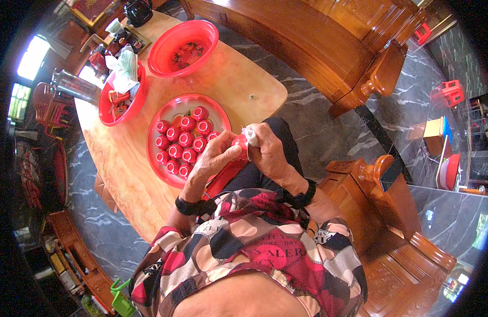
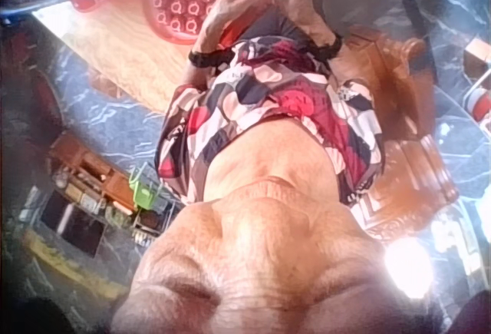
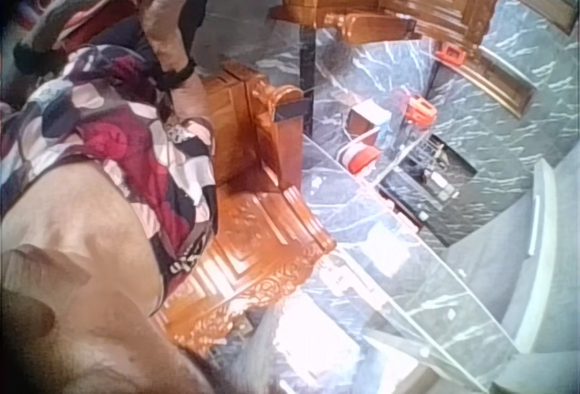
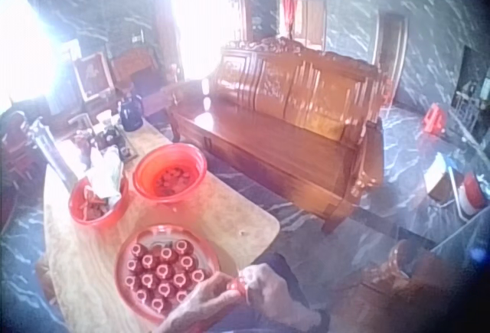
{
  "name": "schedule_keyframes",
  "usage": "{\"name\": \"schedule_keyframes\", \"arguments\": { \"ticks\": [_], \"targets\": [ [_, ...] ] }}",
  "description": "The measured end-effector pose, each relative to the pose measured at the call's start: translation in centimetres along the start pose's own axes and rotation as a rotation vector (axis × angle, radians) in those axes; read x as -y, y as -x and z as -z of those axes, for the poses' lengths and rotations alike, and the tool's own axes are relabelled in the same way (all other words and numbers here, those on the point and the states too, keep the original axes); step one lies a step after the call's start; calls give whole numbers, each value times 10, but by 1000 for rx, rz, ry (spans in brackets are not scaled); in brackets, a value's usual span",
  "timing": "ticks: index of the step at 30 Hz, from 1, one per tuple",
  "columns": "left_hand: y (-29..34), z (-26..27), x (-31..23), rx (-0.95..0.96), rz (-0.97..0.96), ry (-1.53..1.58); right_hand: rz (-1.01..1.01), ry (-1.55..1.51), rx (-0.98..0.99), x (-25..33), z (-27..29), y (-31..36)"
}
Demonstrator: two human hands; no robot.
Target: The person wipes the inside and outside of red cups with a cloth and places them back onto a tray.
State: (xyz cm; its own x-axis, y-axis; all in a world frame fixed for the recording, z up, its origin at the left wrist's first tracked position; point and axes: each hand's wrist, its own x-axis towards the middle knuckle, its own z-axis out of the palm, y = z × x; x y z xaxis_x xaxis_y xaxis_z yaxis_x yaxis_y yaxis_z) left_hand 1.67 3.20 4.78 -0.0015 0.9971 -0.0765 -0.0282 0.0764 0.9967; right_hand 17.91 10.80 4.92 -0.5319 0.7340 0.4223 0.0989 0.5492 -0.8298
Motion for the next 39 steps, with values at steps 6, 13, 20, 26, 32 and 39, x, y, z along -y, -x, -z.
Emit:
{"name": "schedule_keyframes", "arguments": {
  "ticks": [6, 13, 20, 26, 32, 39],
  "targets": [
    [6, -1, 4, 59, 176, 395, 370, 277, 81, 13, 9, -13],
    [8, -3, 3, -29, 122, 293, 343, 208, 74, 7, 3, -13],
    [8, -10, -7, -42, -92, 293, -177, -257, -31, 7, -9, -4],
    [11, -9, -17, -177, -191, -301, -421, -698, 80, -13, -12, 5],
    [8, -8, -14, -213, -419, -645, -702, -910, 210, -8, -6, 7],
    [7, 1, -8, -86, -94, -152, -446, -570, 34, -12, -17, 13]
  ]
}}
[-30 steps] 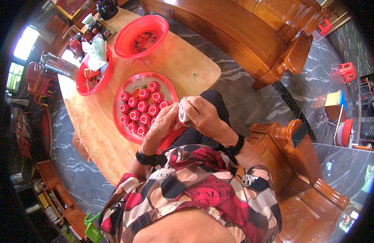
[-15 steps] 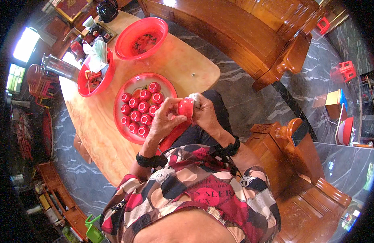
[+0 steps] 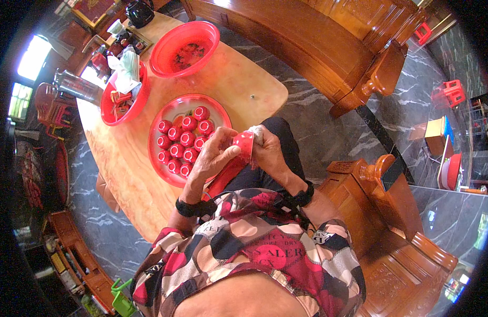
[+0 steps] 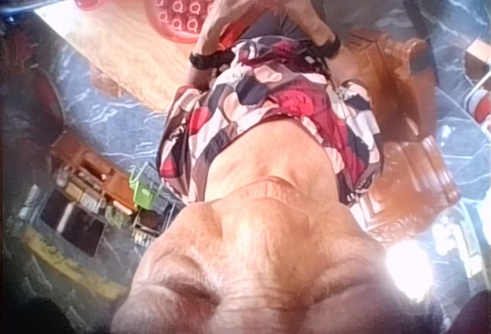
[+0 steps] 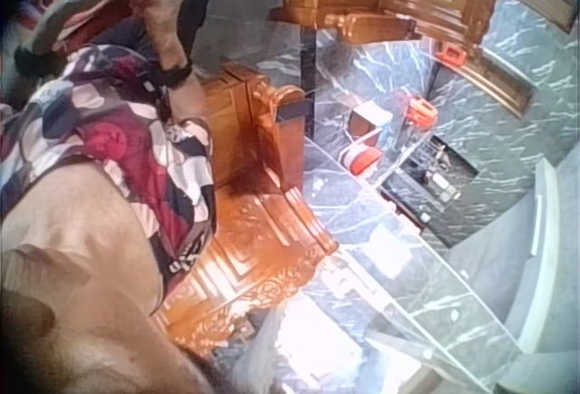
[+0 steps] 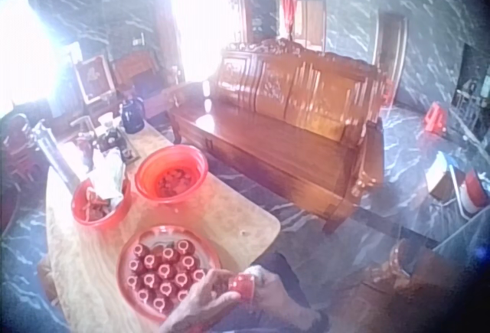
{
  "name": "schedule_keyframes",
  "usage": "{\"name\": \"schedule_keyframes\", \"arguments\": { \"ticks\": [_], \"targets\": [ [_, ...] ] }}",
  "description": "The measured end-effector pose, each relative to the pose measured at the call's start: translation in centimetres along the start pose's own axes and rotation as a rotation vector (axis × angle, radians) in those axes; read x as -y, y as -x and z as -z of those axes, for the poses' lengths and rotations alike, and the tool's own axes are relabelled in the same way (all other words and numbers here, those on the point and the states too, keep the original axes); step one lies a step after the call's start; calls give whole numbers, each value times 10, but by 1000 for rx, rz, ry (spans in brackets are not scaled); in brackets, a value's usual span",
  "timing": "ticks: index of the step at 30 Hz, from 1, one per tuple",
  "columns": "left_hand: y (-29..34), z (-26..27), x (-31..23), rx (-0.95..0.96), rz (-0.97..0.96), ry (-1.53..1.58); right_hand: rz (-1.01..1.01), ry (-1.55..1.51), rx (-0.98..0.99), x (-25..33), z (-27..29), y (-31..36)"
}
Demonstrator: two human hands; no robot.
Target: The person wipes the inside and outside of red cups with a cloth and places them back onto a tray.
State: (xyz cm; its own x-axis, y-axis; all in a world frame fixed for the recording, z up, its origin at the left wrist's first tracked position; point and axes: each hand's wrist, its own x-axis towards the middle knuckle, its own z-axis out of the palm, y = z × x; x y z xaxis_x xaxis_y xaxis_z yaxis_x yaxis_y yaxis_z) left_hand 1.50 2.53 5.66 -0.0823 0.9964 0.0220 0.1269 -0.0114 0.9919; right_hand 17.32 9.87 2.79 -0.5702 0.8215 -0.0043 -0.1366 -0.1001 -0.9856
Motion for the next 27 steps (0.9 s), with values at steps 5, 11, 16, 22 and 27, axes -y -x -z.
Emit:
{"name": "schedule_keyframes", "arguments": {
  "ticks": [5, 11, 16, 22, 27],
  "targets": [
    [0, -7, 17, 85, 72, 277, 209, 318, -39, 20, 0, 2],
    [0, -9, -3, 90, 244, 421, 585, 661, 29, 28, 7, -5],
    [2, -4, -5, 168, 367, 450, 879, 870, 121, 41, 3, -11],
    [2, -14, 3, 49, 225, 491, 686, 739, 76, 32, 6, -8],
    [1, -14, 5, 21, 83, 366, 339, 394, -24, 21, 1, -6]
  ]
}}
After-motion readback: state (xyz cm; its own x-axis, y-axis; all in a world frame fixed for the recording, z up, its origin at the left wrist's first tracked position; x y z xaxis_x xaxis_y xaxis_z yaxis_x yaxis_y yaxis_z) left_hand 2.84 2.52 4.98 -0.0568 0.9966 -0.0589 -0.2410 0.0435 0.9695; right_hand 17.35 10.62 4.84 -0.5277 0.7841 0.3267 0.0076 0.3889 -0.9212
